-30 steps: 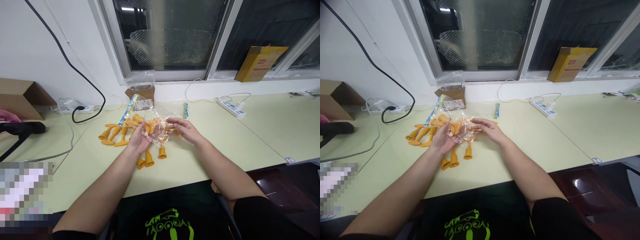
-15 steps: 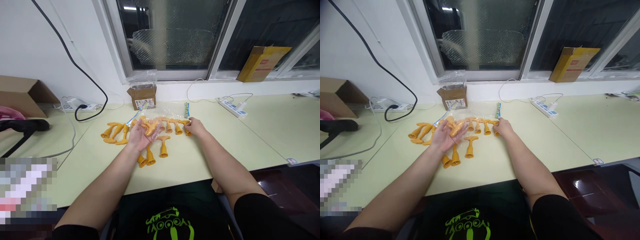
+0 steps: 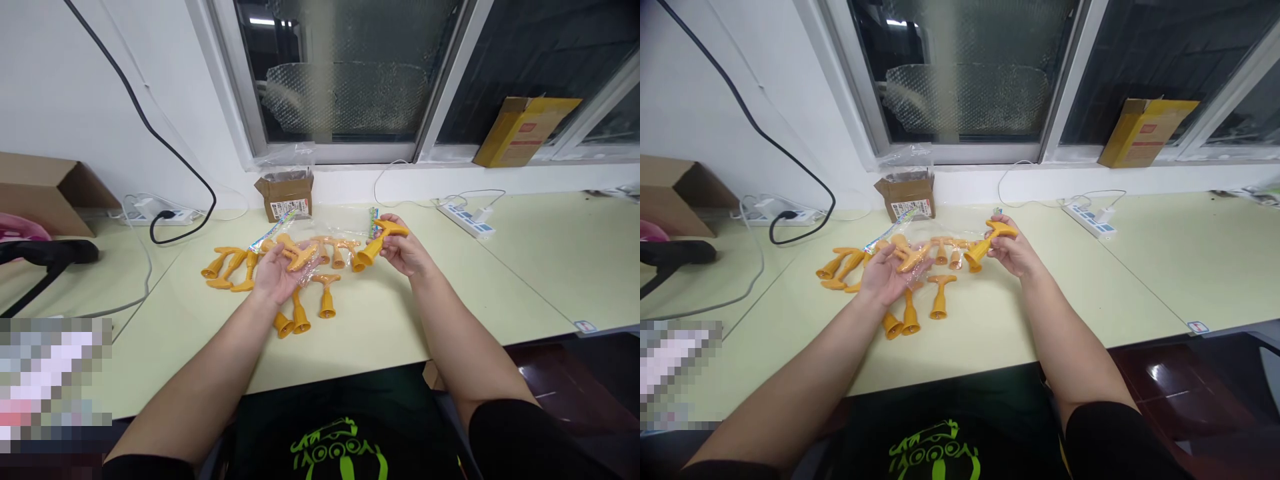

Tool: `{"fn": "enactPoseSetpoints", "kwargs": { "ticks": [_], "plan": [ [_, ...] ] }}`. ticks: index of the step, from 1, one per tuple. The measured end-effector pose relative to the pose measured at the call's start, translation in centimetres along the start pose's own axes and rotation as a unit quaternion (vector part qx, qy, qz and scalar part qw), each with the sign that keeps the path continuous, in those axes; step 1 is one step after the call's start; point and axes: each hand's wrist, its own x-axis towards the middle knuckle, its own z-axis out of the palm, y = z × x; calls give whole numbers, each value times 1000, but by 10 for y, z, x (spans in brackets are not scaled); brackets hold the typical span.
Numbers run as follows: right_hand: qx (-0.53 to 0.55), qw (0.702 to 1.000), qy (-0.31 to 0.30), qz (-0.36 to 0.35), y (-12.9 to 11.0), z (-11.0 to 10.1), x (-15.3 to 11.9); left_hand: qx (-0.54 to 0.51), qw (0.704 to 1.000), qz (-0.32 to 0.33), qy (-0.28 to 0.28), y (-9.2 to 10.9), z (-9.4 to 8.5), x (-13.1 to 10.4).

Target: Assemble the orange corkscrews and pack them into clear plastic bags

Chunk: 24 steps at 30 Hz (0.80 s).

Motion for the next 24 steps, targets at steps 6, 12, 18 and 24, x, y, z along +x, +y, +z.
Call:
{"fn": "enactPoseSetpoints", "kwargs": {
  "ticks": [6, 12, 18, 24],
  "plan": [
    [-83, 991, 28, -101, 19, 35, -5, 0, 1000, 23, -1, -3, -2, 3],
    [-29, 998, 9, -59, 34, 58, -8, 1, 999, 33, -17, -9, -4, 6],
    [86, 996, 16, 1, 42, 70, -7, 27, 999, 21, -35, -15, -4, 7],
    [117, 992, 4, 56, 55, 74, -5, 41, 998, 5, -42, -16, -6, 7]
  ]
}}
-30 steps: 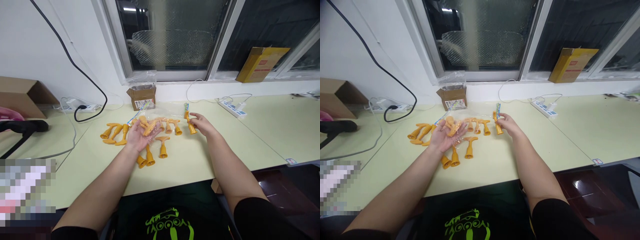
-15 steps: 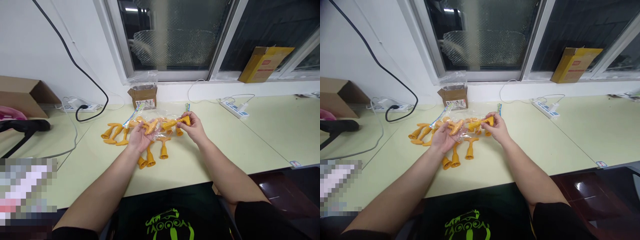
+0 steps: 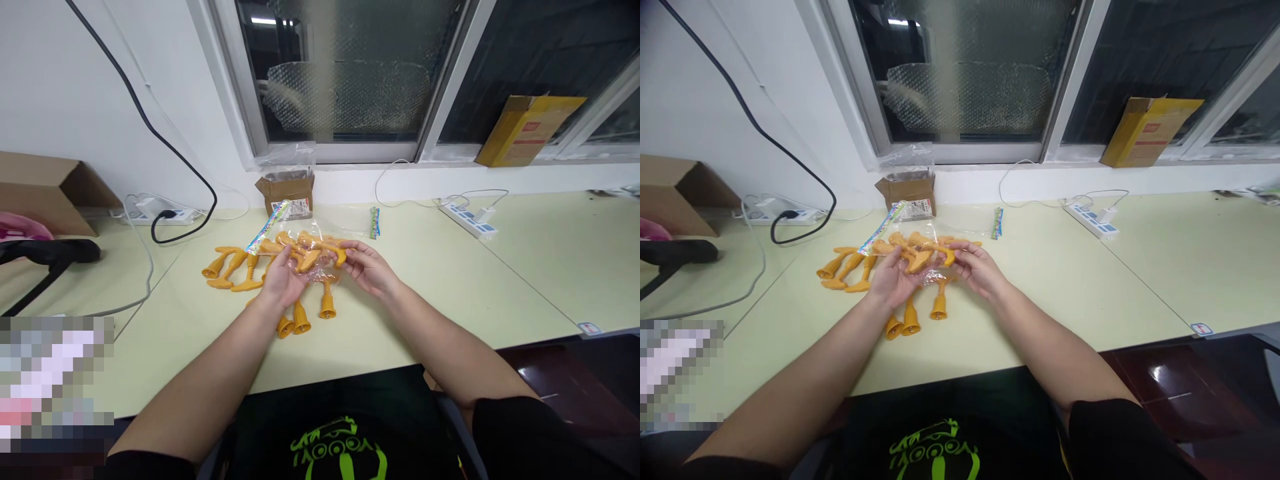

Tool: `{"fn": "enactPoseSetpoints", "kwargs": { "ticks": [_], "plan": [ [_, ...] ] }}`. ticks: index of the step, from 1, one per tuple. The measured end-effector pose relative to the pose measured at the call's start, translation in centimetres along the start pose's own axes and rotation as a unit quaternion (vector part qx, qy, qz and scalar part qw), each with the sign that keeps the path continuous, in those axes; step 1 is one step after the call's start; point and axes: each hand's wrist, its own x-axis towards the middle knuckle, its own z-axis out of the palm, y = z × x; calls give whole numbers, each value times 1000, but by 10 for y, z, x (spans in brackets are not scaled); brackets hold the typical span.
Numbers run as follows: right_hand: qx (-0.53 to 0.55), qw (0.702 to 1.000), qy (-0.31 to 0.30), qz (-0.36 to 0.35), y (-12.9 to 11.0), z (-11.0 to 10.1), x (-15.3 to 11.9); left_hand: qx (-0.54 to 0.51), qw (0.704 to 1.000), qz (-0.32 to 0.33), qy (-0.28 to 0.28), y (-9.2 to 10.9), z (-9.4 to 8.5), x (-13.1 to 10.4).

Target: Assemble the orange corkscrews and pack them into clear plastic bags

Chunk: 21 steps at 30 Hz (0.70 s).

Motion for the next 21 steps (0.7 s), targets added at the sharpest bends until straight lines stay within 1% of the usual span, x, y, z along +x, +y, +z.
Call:
{"fn": "enactPoseSetpoints", "kwargs": {
  "ticks": [2, 5, 7, 11, 15, 18, 21],
  "plan": [
    [-20, 1000, -4, 1, 6, 1, 1, 12, 1000, -16, -17, -1, 0, -1],
    [-32, 999, 13, -30, 14, 3, 2, 32, 998, -28, -39, -4, 1, -3],
    [-41, 998, 23, -37, 15, 4, 3, 47, 998, -30, -43, -8, 3, -5],
    [-74, 996, 31, -28, 14, 4, 5, 71, 995, -37, -51, -15, 6, -8],
    [-60, 997, 43, -7, 13, 2, 7, 93, 994, -24, -50, -21, 9, -10],
    [-44, 999, 31, 8, 14, 0, 8, 91, 995, -13, -42, -22, 9, -10],
    [-33, 999, 15, 10, 13, 1, 8, 80, 996, -25, -34, -21, 8, -9]
  ]
}}
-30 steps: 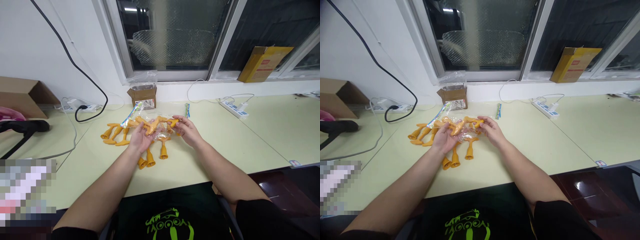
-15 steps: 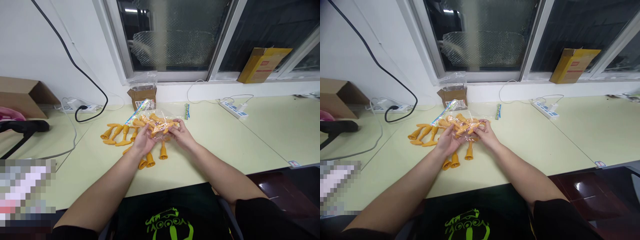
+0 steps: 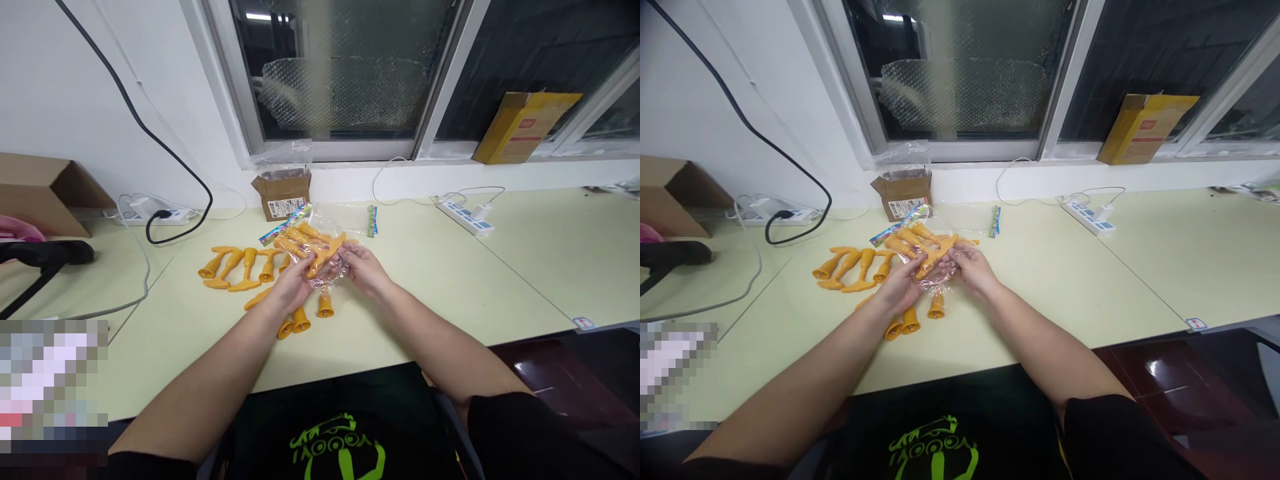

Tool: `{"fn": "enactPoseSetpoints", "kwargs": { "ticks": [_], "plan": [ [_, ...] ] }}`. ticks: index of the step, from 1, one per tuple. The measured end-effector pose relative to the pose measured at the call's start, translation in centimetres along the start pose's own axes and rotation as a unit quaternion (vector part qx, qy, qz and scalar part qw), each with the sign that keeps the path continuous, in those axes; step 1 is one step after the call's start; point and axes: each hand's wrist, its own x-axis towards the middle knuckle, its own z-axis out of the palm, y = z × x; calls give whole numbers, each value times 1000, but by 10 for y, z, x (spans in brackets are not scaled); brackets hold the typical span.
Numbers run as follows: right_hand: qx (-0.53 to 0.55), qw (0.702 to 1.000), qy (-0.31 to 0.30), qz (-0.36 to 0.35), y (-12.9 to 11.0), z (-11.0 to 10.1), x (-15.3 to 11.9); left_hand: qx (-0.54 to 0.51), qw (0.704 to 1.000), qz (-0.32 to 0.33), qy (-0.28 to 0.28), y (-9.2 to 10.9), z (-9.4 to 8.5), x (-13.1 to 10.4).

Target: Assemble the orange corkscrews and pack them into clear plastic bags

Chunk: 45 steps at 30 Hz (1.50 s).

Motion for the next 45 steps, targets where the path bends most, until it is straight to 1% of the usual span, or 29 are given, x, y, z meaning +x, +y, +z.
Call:
{"fn": "enactPoseSetpoints", "kwargs": {
  "ticks": [4, 7, 9, 12, 15, 17, 18, 20, 22, 23, 24, 26, 28, 30, 32, 34, 35, 36, 38, 39, 40, 41, 43, 45],
  "plan": [
    [1, 999, -46, 16, -7, 2, -3, -15, 1000, -22, 11, 3, -4, 3],
    [-18, 996, -79, 34, -15, 0, -6, -30, 999, -33, 17, 7, -8, 5],
    [-50, 993, -98, 45, -21, -5, -8, -47, 998, -30, 27, 13, -9, 6],
    [-115, 983, -137, 50, -33, -15, -9, -86, 995, -5, 46, 22, -10, 6],
    [-201, 964, -163, 65, -44, -30, -9, -117, 991, 16, 60, 30, -11, 6],
    [-302, 931, -189, 78, -47, -38, -8, -125, 989, 26, 74, 34, -12, 6],
    [-362, 909, -197, 61, -46, -41, -8, -126, 988, 31, 77, 35, -12, 6],
    [-468, 859, -208, -25, -39, -43, -7, -129, 988, 42, 74, 37, -13, 6],
    [-537, 805, -222, -118, -27, -39, -8, -133, 988, 48, 66, 37, -14, 7],
    [-562, 780, -236, -141, -21, -35, -9, -135, 988, 48, 65, 38, -15, 7],
    [-584, 757, -252, -149, -14, -31, -9, -137, 987, 47, 65, 38, -15, 7],
    [-613, 725, -276, -150, -5, -23, -12, -141, 987, 44, 69, 38, -15, 7],
    [-621, 715, -285, -147, 0, -18, -13, -145, 986, 45, 67, 38, -16, 7],
    [-626, 717, -278, -128, -1, -18, -14, -146, 986, 47, 59, 38, -17, 7],
    [-634, 718, -275, -88, -9, -24, -14, -142, 987, 47, 52, 37, -17, 7],
    [-618, 727, -296, -49, -20, -33, -13, -135, 988, 51, 58, 36, -18, 7],
    [-591, 740, -319, -33, -28, -39, -13, -131, 987, 57, 68, 36, -19, 7],
    [-551, 760, -345, -17, -35, -44, -13, -128, 987, 63, 78, 35, -19, 7],
    [-447, 808, -383, 14, -49, -52, -13, -124, 985, 70, 94, 34, -19, 7],
    [-395, 833, -387, 27, -55, -55, -14, -123, 985, 71, 97, 34, -18, 7],
    [-350, 857, -376, 37, -59, -56, -14, -124, 985, 71, 97, 34, -18, 7],
    [-313, 882, -351, 41, -62, -56, -15, -126, 985, 69, 96, 33, -18, 7],
    [-263, 923, -277, 37, -64, -54, -15, -126, 985, 67, 94, 33, -17, 7],
    [-227, 952, -200, 29, -63, -51, -15, -122, 986, 62, 91, 33, -18, 7]
  ]
}}
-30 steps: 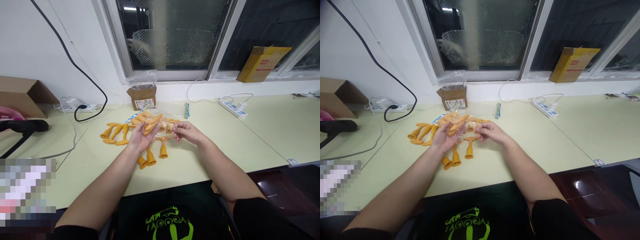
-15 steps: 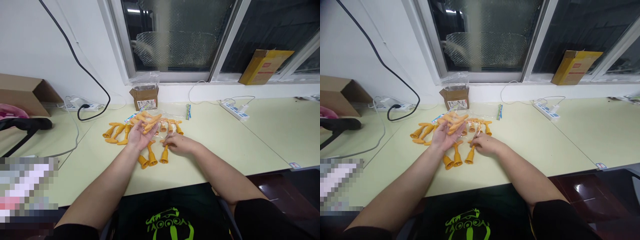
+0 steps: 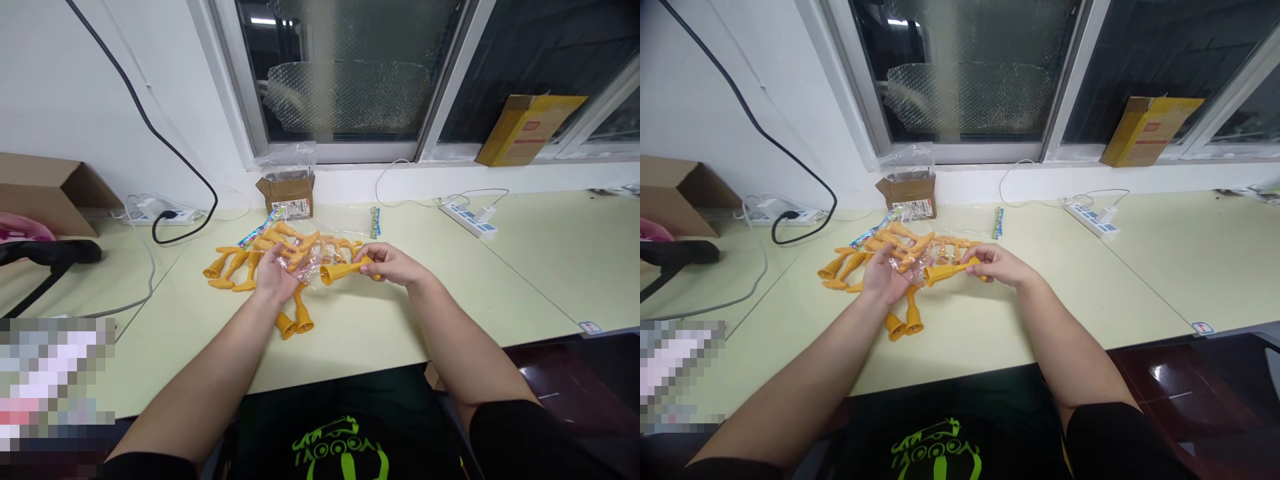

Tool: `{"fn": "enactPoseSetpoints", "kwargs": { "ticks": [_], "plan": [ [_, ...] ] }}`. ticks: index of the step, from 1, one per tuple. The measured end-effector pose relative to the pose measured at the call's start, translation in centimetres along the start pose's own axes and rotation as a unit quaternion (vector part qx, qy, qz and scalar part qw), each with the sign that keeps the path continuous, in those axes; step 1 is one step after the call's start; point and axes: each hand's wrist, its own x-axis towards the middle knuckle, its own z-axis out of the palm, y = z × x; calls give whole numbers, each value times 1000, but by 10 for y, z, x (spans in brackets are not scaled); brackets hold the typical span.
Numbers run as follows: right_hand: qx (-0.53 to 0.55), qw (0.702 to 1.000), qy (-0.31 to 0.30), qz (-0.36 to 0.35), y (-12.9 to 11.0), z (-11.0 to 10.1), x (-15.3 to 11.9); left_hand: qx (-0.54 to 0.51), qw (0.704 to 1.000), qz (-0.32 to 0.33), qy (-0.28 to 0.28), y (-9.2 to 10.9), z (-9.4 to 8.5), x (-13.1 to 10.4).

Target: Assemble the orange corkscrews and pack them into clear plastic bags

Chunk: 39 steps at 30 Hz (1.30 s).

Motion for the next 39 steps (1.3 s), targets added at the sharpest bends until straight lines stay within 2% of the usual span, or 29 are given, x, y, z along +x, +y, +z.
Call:
{"fn": "enactPoseSetpoints", "kwargs": {
  "ticks": [5, 7, 11, 16, 21, 24, 26, 32, 35, 39],
  "plan": [
    [70, 983, 167, 13, -2, 1, 6, 18, 1000, -2, -12, 0, -3, 1],
    [75, 976, 205, 19, -2, -1, 7, 19, 1000, 7, -20, -1, -2, 1],
    [87, 981, 170, 28, -2, 3, 8, 19, 999, 14, -37, -2, -1, 1],
    [151, 979, 135, 23, 4, 18, 13, 20, 999, 8, -46, -6, -2, 2],
    [222, 961, 165, 4, 9, 36, 20, 29, 999, 13, -44, -9, -2, 2],
    [244, 950, 193, -1, 9, 40, 22, 25, 998, 30, -39, -8, -1, 1],
    [248, 950, 189, 0, 10, 41, 23, 26, 998, 35, -38, -8, -2, 2],
    [187, 967, 176, -7, 25, 50, 31, 53, 996, 25, -61, -16, -3, 3],
    [122, 970, 211, -13, 35, 56, 36, 65, 995, 12, -81, -20, 2, 0],
    [78, 965, 250, -18, 39, 54, 39, 69, 994, 25, -84, -21, 5, -3]
  ]
}}
